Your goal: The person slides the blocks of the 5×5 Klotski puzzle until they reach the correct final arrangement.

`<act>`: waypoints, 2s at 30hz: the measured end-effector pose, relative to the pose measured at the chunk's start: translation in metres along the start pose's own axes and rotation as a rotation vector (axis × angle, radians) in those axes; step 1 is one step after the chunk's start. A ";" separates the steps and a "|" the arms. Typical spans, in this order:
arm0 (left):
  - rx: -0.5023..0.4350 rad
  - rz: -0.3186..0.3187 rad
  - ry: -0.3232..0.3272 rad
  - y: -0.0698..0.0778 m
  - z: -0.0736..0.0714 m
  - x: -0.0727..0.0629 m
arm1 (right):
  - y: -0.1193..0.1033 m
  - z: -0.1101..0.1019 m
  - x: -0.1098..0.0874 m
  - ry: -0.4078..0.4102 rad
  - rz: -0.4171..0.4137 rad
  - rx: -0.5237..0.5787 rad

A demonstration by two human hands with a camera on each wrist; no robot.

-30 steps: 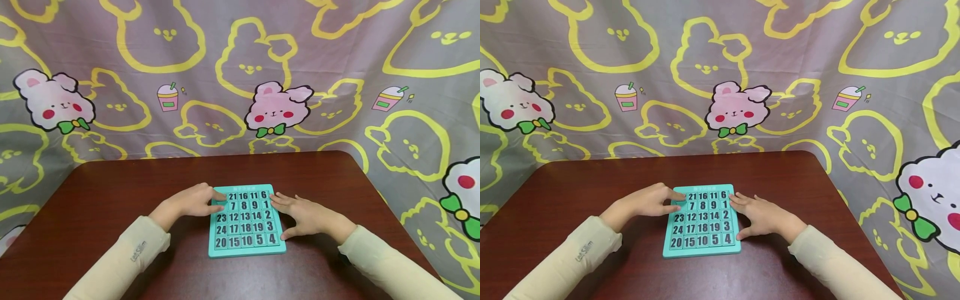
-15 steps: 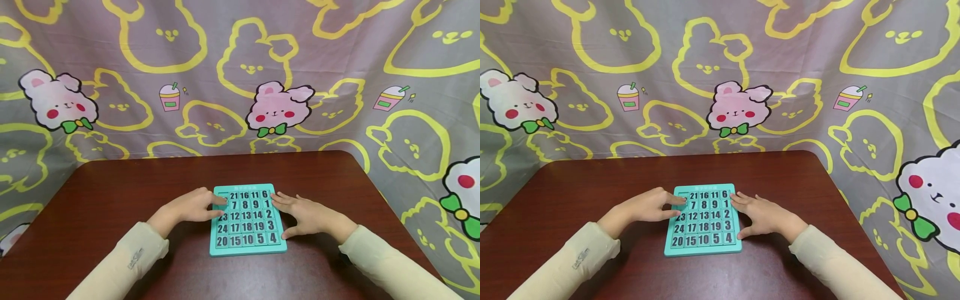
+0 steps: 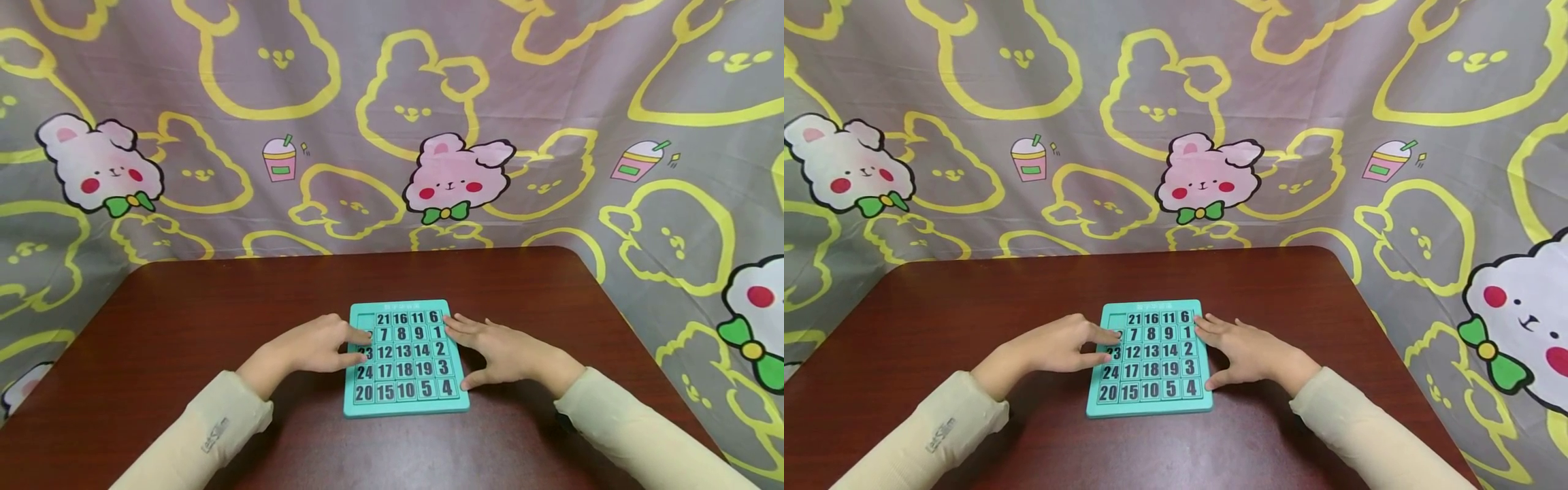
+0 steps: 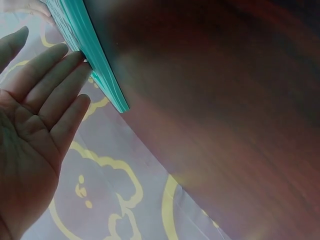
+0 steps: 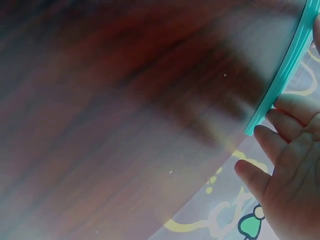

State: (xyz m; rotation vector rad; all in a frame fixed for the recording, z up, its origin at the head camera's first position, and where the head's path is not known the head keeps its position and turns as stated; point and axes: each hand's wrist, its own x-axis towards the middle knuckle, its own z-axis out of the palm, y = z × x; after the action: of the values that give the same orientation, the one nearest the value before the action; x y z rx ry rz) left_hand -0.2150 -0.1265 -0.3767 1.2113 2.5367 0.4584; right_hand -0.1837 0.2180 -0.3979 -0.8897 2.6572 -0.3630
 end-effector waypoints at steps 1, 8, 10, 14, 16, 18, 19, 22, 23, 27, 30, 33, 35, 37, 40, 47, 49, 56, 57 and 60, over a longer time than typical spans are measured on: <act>0.000 -0.001 -0.003 0.001 0.000 0.000 | 0.000 0.000 0.000 -0.001 0.003 -0.001; -0.005 0.021 0.003 0.001 -0.003 0.002 | 0.001 -0.001 -0.001 0.007 -0.012 0.000; -0.010 0.042 0.015 0.000 -0.003 0.004 | 0.002 -0.001 -0.001 0.005 -0.008 -0.004; -0.011 0.088 0.041 -0.003 -0.006 0.013 | 0.003 0.001 -0.001 0.003 -0.009 -0.009; -0.011 0.093 0.040 -0.003 -0.007 0.018 | 0.003 0.001 -0.001 0.002 -0.006 -0.007; -0.011 0.093 0.035 -0.003 -0.008 0.023 | 0.003 0.001 -0.001 0.001 -0.001 -0.009; -0.012 0.091 0.029 -0.002 -0.007 0.026 | 0.003 0.001 -0.001 0.003 -0.004 -0.009; -0.011 0.088 0.020 -0.002 -0.007 0.033 | 0.002 0.000 -0.001 0.001 -0.002 -0.010; -0.004 0.095 0.020 -0.002 -0.007 0.035 | 0.002 0.000 -0.001 0.003 -0.005 -0.010; 0.011 0.114 0.029 -0.002 -0.006 0.043 | 0.000 -0.001 -0.002 0.001 -0.008 0.002; 0.012 0.105 0.025 -0.002 -0.006 0.045 | -0.001 -0.001 -0.002 -0.003 -0.009 0.011; 0.007 0.082 0.010 -0.002 -0.004 0.046 | -0.001 0.000 -0.001 -0.006 -0.008 0.016; 0.004 0.074 0.003 -0.003 -0.003 0.045 | -0.001 0.000 -0.001 -0.008 -0.004 0.016; 0.003 0.075 0.004 -0.004 -0.003 0.045 | -0.002 -0.001 -0.002 -0.008 0.000 0.013; 0.002 0.070 0.010 -0.007 -0.002 0.042 | -0.001 -0.001 -0.002 0.001 -0.010 0.010; -0.015 0.052 0.040 -0.015 -0.002 0.029 | 0.000 -0.001 -0.002 -0.001 -0.009 0.009; -0.028 0.052 0.046 -0.016 -0.002 0.026 | 0.000 -0.001 -0.002 0.000 -0.010 0.014; -0.044 0.035 0.056 -0.017 -0.003 0.019 | 0.001 0.000 -0.002 0.006 -0.018 0.003; -0.041 0.035 0.055 -0.017 -0.003 0.019 | 0.001 0.000 -0.002 0.005 -0.015 0.006; -0.033 0.040 0.056 -0.015 -0.004 0.020 | 0.001 0.000 -0.002 0.004 -0.011 0.012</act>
State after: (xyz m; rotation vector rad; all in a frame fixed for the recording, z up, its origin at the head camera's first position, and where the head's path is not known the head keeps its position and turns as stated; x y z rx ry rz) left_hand -0.2394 -0.1202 -0.3814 1.2565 2.5448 0.5485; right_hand -0.1826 0.2202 -0.3977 -0.9007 2.6516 -0.3833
